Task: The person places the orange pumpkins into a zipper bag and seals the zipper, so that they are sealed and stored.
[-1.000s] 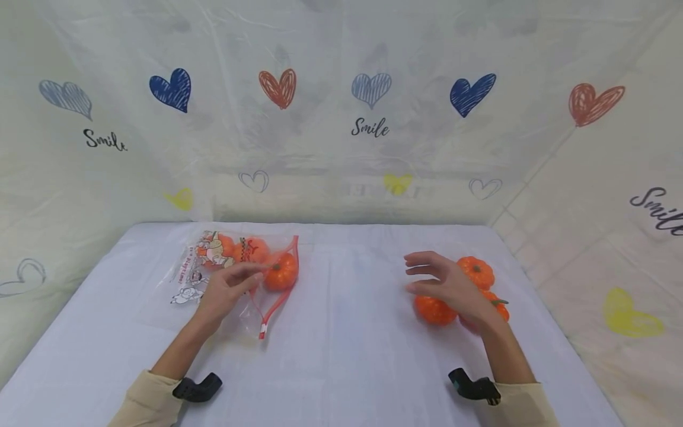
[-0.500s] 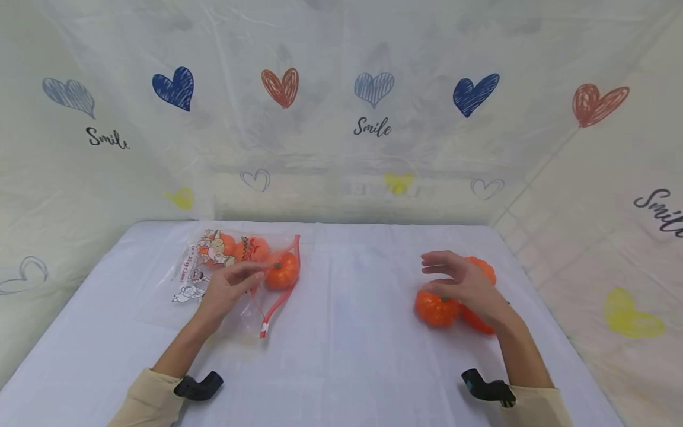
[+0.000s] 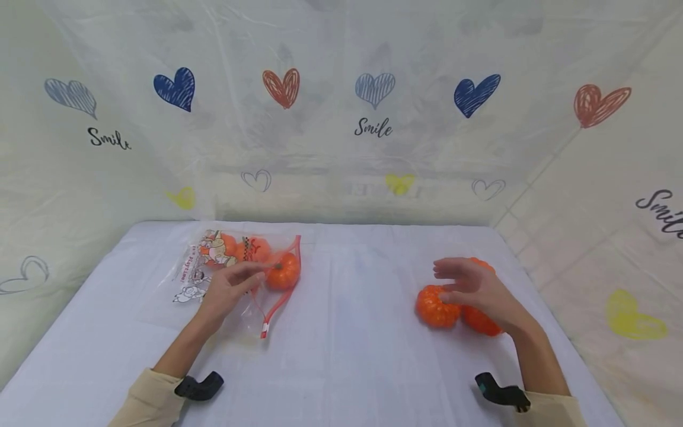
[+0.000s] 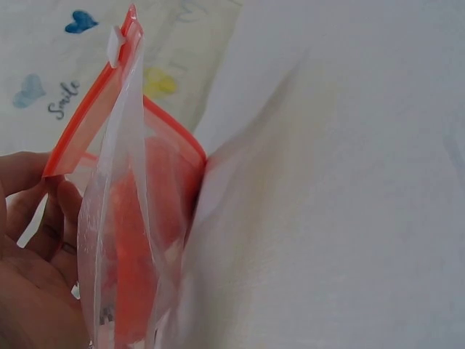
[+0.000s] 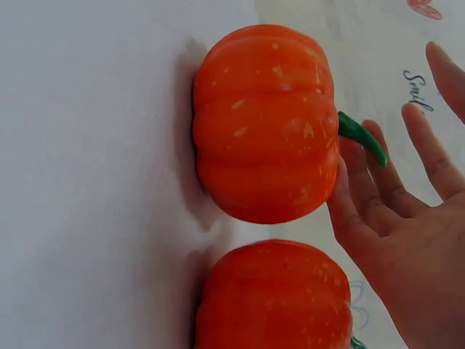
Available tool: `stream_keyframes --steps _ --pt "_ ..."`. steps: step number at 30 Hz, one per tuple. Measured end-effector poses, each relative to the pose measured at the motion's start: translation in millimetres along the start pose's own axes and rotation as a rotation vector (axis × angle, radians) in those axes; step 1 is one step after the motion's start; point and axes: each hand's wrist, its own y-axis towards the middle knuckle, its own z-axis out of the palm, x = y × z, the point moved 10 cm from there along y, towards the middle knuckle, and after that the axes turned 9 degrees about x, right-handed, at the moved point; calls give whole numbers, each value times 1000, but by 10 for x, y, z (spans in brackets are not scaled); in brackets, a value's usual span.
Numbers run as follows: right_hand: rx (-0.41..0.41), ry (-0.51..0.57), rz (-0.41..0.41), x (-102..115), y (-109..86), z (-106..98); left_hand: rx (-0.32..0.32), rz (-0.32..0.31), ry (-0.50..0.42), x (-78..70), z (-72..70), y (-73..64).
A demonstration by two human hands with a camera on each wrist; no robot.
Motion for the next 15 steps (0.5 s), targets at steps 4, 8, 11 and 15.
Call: stream_keyframes --steps 4,8,11,15 --pt "14 -15 4 -39 -37 -8 2 -1 -1 3 2 -1" --pt "21 -17 8 -77 -66 -31 1 -13 -5 14 1 -6" --pt "30 -10 2 -87 -84 -42 -1 -17 -6 14 -1 -10" --pt "47 8 3 -88 -106 -40 -2 -12 -7 12 -2 -8"
